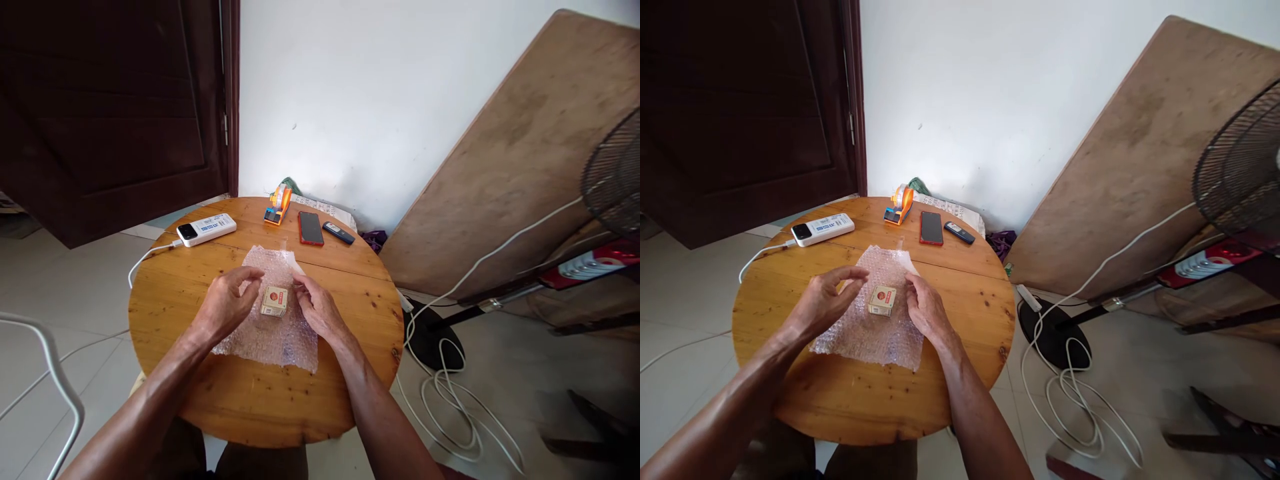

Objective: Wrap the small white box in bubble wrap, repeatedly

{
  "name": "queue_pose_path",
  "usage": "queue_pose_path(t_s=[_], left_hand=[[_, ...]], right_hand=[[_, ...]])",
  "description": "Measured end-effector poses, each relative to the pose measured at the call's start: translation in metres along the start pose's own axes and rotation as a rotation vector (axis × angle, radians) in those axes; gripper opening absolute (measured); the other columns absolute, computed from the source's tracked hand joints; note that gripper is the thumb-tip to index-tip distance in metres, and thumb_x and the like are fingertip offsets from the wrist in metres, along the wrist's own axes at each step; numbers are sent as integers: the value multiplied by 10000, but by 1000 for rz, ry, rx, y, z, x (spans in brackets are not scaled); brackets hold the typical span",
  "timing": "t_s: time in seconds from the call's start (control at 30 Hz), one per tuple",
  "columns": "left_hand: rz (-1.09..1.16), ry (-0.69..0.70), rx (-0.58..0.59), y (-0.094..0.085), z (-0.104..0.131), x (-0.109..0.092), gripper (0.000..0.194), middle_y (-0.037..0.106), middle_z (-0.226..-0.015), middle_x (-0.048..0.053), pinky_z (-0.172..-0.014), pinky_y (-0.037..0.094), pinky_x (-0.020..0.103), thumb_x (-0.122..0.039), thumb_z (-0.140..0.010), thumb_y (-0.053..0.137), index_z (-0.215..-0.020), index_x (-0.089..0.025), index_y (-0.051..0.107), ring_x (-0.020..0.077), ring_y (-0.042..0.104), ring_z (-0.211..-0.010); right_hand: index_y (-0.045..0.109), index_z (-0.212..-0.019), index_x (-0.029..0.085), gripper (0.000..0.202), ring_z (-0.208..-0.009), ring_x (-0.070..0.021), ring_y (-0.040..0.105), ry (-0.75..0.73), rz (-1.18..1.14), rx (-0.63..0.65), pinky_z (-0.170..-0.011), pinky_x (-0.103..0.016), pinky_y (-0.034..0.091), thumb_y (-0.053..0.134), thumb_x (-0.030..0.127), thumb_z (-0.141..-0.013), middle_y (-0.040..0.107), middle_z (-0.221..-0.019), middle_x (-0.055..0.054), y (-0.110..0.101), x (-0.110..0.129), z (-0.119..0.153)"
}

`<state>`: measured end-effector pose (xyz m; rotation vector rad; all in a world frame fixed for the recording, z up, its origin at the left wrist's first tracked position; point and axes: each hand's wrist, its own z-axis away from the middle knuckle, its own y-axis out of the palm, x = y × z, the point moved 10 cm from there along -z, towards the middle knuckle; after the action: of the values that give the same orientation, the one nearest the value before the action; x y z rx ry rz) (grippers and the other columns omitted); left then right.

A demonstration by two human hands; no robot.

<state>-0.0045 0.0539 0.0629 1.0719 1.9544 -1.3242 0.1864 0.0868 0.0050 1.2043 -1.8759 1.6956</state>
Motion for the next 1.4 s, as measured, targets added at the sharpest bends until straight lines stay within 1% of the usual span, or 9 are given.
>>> queue_pose_path(t_s=[0.13, 0.27, 0.4, 0.67, 0.8, 0.97, 1.13, 1.27, 1.4], left_hand=[[-274, 329, 199, 5, 43, -40, 216, 739, -1002, 67, -883, 518, 415, -270, -853, 581, -1028, -218, 697, 245, 675, -952], [-526, 383, 262, 13, 83, -26, 376, 661, -1189, 98, -980, 453, 499, -150, -751, 621, -1118, -230, 648, 307, 580, -1129], [-641, 377, 274, 21, 94, -13, 427, 635, -1243, 113, -1015, 412, 521, -80, -717, 577, -1119, -215, 624, 317, 542, -1172], [-601, 439, 214, 34, 89, -24, 222, 704, -1039, 80, -1033, 397, 480, -29, -792, 513, -866, -190, 646, 263, 609, -1040], [-515, 437, 147, 27, 87, -24, 219, 715, -967, 67, -992, 422, 450, -45, -830, 479, -835, -185, 647, 239, 629, -961], [-492, 397, 49, 16, 66, -31, 220, 713, -821, 56, -885, 462, 383, -109, -882, 456, -827, -192, 653, 218, 642, -833], [-482, 252, 22, 16, 31, -22, 189, 740, -837, 61, -818, 459, 346, -168, -873, 487, -827, -199, 668, 229, 664, -812], [-447, 113, 66, 19, 12, -8, 192, 731, -791, 47, -703, 438, 293, -189, -852, 493, -805, -209, 677, 209, 657, -747], [-379, 71, 84, 22, 4, -1, 193, 730, -811, 40, -690, 427, 276, -199, -836, 490, -824, -209, 683, 196, 652, -750]], right_hand=[[584, -1199, 219, 482, -972, -189, 662, -7, -16, 9, -934, -378, 506, 440, 38, -776, 695, -1093, -53, 1, 1, 0], [596, -1181, 219, 440, -987, -204, 659, -7, -2, 6, -935, -395, 502, 450, 67, -794, 692, -1101, -60, 1, 2, -1], [623, -1138, 227, 415, -976, -197, 656, -1, 1, -35, -942, -386, 499, 464, 76, -785, 695, -1096, -51, -1, -2, -4], [664, -1071, 210, 322, -975, -193, 653, 48, -107, -23, -915, -358, 497, 496, 159, -802, 709, -1083, -50, -7, -4, -6], [678, -1071, 202, 308, -981, -200, 646, 59, -204, 50, -916, -350, 488, 540, 248, -800, 711, -1098, -42, -4, 2, -5], [715, -940, 209, 267, -1011, -227, 638, 89, -290, 8, -949, -378, 459, 512, 355, -847, 733, -1022, -40, -9, 0, -7], [717, -967, 181, 464, -1024, -243, 653, 170, -508, 8, -914, -368, 472, 485, 575, -884, 727, -1050, -87, -12, -9, -5], [692, -1082, 194, 576, -1139, -260, 614, 101, -603, 118, -955, -369, 457, 548, 691, -828, 698, -1148, -92, -12, 2, -2], [603, -1229, 203, 716, -1235, -275, 554, 34, -614, 272, -1032, -403, 420, 708, 685, -711, 623, -1290, -104, -5, 16, 4]])
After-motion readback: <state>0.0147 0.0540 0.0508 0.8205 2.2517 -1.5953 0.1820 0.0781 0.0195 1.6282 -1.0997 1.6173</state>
